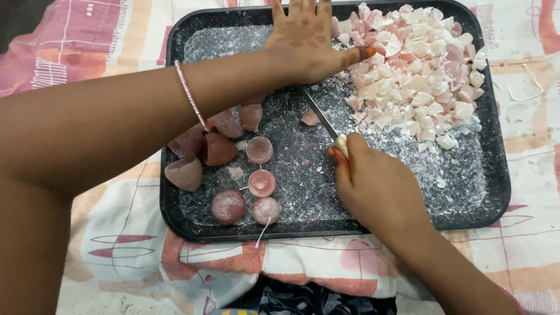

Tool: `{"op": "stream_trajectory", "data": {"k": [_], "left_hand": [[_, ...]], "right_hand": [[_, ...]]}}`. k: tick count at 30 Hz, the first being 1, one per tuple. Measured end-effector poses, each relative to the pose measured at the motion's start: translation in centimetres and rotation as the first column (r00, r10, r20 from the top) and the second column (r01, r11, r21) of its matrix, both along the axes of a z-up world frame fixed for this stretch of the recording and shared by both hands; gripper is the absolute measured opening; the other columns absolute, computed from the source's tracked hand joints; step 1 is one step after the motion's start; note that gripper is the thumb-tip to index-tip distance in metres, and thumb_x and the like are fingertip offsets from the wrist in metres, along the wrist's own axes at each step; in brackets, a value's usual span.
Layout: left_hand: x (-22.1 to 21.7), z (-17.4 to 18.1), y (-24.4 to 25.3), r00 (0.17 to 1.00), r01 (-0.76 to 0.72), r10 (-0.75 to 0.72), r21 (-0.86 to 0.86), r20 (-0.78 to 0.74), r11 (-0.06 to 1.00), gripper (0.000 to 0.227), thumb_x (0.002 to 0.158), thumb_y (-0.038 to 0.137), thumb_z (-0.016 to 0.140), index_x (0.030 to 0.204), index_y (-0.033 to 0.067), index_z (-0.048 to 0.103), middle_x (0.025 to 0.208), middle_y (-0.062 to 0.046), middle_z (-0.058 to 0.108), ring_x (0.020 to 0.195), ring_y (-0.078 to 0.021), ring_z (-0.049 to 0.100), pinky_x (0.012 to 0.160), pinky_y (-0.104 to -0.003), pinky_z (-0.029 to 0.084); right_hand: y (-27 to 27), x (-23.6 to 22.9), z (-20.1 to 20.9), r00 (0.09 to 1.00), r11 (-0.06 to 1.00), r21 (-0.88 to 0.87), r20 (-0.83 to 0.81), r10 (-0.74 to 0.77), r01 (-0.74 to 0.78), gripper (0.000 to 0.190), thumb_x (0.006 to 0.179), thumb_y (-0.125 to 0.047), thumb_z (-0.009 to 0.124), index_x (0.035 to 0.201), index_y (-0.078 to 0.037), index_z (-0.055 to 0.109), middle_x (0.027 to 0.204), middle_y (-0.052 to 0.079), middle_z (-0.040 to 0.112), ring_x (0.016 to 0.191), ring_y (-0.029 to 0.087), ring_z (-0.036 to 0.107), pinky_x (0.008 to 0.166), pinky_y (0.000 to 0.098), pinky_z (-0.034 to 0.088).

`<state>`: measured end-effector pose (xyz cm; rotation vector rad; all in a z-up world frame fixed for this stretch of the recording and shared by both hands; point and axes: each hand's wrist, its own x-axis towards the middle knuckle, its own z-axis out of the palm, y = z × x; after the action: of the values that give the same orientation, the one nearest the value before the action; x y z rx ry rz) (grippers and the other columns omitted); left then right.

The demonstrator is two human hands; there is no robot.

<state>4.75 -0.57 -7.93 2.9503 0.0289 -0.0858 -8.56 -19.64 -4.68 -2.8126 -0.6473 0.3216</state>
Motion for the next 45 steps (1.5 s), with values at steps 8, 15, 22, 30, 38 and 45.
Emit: {"op": "stream_trajectory", "data": {"k": [8,15,22,30,38,45], "left_hand": [[-0.2,0.5,0.3,1.000,0.006,-0.006,-0.004,-0.019,1.000,0.126,0.080,0.095,0.034,0.159,-0.0016,0.014,0.164,-0.027,0.016,0.154,-0.0409,0.007,0.121,-0.062,0.002],[-0.6,0.3,0.4,1.000,0.014,-0.014,-0.028,0.020,1.000,0.126,0.081,0.095,0.035,0.158,-0.0030,0.019,0.161,-0.027,0.024,0.153,-0.0412,0.014,0.123,-0.060,0.005],[1.2,-1.8,0.1,0.992,0.033,-0.035,0.018,0.121,0.999,0.123,0.085,0.094,0.032,0.153,-0.0080,0.020,0.155,-0.031,0.028,0.147,-0.0446,0.019,0.118,-0.062,0.006],[0.3,-0.2,0.0,0.991,0.008,-0.016,0.066,0.130,0.998,0.114,0.090,0.089,0.024,0.152,-0.0064,0.027,0.151,-0.025,0.037,0.148,-0.0382,0.027,0.122,-0.062,0.007],[0.7,-0.3,0.0,0.990,-0.041,0.036,0.034,0.133,0.999,0.100,0.094,0.081,0.029,0.150,-0.0023,0.031,0.148,-0.025,0.042,0.146,-0.0385,0.031,0.120,-0.065,0.006],[-6.4,4.2,-2.9,0.925,0.044,-0.039,-0.006,0.378,0.999,0.074,0.095,0.060,0.049,0.139,0.0005,0.044,0.140,-0.026,0.047,0.138,-0.0400,0.038,0.114,-0.066,0.013]], "right_hand": [[0.5,-0.1,0.2,1.000,0.999,-0.048,-0.025,-0.014,0.012,0.027,0.102,-0.033,0.049,0.098,-0.007,0.054,0.065,0.020,0.069,0.058,0.042,0.069,0.053,0.0540,0.053],[0.8,0.2,-0.2,1.000,0.995,-0.101,-0.021,-0.005,0.003,0.027,0.101,-0.034,0.049,0.097,-0.007,0.052,0.059,0.020,0.068,0.052,0.041,0.068,0.047,0.0528,0.053],[1.3,1.0,0.1,0.998,0.995,-0.099,-0.048,-0.032,0.027,0.029,0.102,-0.035,0.048,0.096,-0.008,0.053,0.057,0.020,0.067,0.054,0.042,0.068,0.050,0.0541,0.053],[1.6,0.3,-1.2,0.999,0.996,-0.085,0.051,-0.018,0.022,0.027,0.103,-0.030,0.048,0.097,-0.004,0.053,0.064,0.020,0.069,0.060,0.042,0.071,0.054,0.0540,0.055],[1.5,-0.7,-1.8,0.989,0.999,-0.028,0.149,-0.015,0.019,0.023,0.104,-0.025,0.045,0.101,-0.003,0.054,0.073,0.022,0.072,0.069,0.043,0.073,0.062,0.0549,0.057],[0.7,0.7,-0.3,0.991,0.997,-0.057,0.123,0.055,-0.048,0.028,0.102,-0.028,0.048,0.102,-0.001,0.056,0.075,0.026,0.070,0.073,0.047,0.071,0.070,0.0580,0.055]]}}
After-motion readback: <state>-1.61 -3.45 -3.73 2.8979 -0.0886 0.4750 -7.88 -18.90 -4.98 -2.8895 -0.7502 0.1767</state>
